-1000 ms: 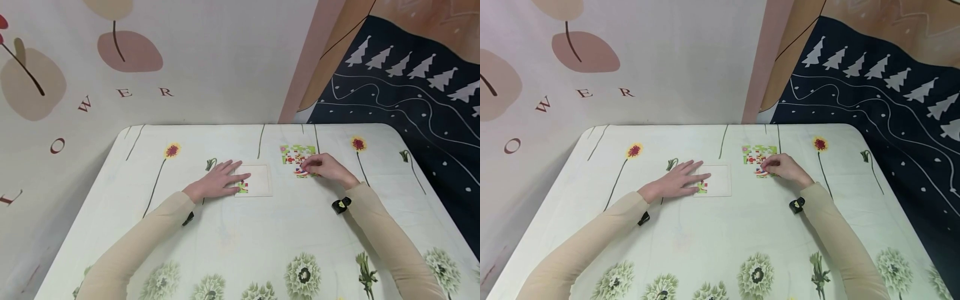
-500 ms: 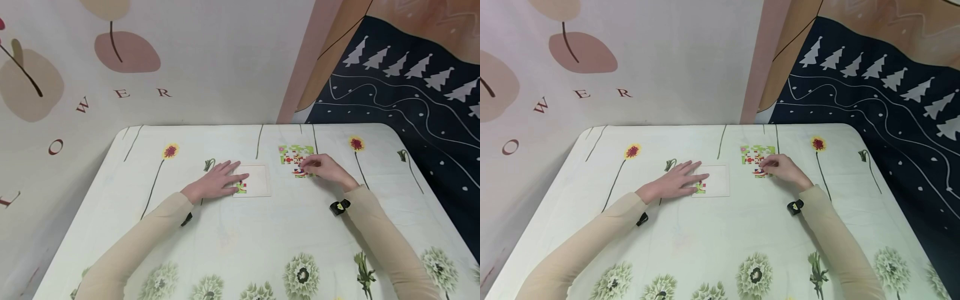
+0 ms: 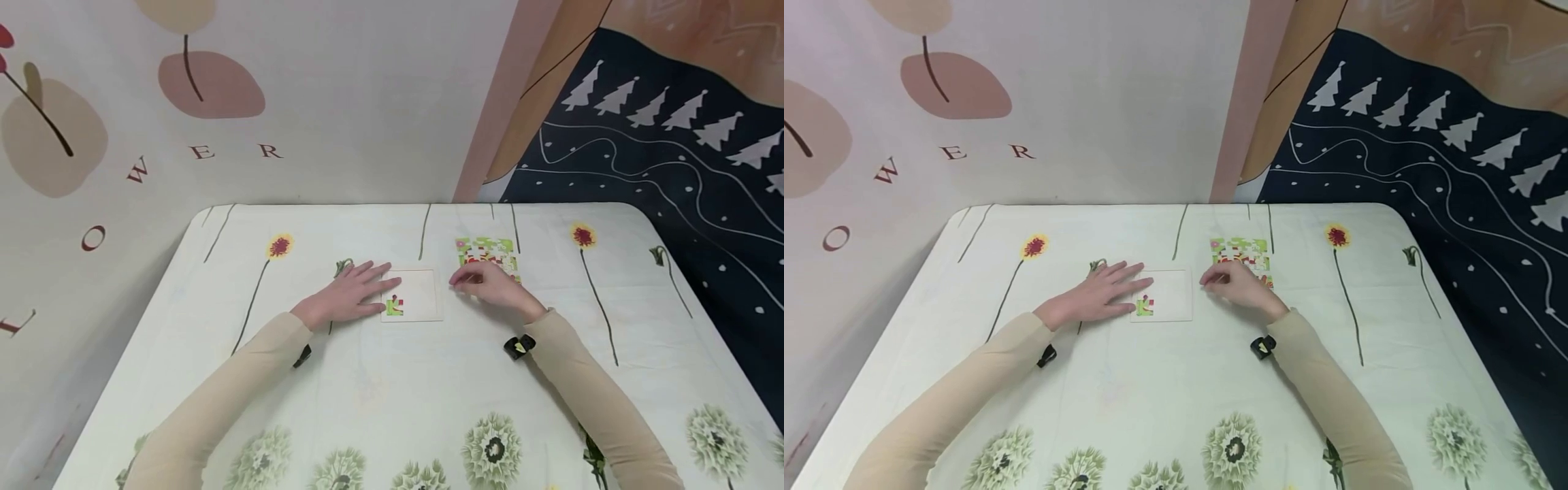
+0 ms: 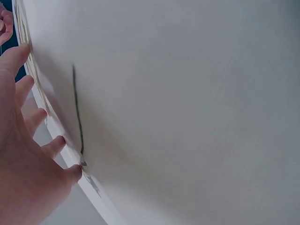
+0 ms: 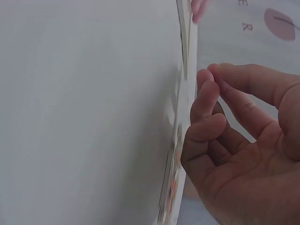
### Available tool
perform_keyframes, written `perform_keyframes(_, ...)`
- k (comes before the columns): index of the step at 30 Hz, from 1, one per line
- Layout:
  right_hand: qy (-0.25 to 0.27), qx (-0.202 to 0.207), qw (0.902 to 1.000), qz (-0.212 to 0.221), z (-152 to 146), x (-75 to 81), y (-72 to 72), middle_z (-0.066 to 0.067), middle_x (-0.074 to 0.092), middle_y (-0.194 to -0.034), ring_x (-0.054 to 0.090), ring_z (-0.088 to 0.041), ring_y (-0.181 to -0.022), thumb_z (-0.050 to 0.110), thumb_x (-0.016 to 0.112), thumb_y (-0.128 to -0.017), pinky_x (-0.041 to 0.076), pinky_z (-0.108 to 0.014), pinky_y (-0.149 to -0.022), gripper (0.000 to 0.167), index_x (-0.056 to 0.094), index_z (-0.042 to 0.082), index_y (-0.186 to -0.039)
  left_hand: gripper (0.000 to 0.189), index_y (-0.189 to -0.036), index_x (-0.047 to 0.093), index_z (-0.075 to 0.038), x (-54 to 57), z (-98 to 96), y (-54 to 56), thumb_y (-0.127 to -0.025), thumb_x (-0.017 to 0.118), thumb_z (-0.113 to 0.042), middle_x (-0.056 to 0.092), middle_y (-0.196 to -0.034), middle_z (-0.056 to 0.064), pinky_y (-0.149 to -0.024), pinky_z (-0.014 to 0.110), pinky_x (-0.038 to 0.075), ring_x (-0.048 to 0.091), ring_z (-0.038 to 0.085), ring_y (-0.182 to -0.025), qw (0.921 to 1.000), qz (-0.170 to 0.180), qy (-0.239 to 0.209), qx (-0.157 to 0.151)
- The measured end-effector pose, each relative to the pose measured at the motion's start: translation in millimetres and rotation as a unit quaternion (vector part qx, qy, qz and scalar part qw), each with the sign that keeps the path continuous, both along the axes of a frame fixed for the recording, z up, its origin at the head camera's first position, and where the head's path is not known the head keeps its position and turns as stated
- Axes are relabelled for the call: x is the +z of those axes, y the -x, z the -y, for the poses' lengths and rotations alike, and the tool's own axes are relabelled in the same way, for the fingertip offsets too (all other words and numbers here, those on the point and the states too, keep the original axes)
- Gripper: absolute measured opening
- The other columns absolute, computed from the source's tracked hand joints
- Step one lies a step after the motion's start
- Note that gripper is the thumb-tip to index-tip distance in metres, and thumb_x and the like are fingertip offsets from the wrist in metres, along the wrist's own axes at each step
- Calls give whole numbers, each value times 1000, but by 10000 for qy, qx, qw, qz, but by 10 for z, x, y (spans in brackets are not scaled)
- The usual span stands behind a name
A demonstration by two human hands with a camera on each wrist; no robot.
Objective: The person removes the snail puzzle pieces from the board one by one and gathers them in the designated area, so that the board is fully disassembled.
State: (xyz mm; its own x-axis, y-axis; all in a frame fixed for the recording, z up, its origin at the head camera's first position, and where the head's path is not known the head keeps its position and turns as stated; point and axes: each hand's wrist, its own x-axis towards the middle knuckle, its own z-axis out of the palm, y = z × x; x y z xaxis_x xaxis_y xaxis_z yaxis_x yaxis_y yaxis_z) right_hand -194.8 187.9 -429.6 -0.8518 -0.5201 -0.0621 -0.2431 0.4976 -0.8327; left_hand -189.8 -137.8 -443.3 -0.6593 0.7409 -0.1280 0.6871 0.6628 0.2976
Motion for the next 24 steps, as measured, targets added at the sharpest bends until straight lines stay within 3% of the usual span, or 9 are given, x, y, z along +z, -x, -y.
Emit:
perform_keyframes(12,162,450,9988,109,450,-45,-15,-11,68,-98,58,-20,-82,3,64,-91,47,-30,-72,13,70,-1,-102,67,-154,27,-19,47,26,-5,-98,50,-47,15,-160,6,-108,66,3,10,39,-144,9986,132,307,404)
perform_keyframes(24,-59,749,9971,120,829,-69,17,-5,68,-100,59,-15,-85,1,62,-90,48,-30,-77,18,68,1,-107,69,-156,20,-23,33,27,8,-98,45,-50,9,-161,2,-108,66,2,4,35,-145,9975,317,447,455)
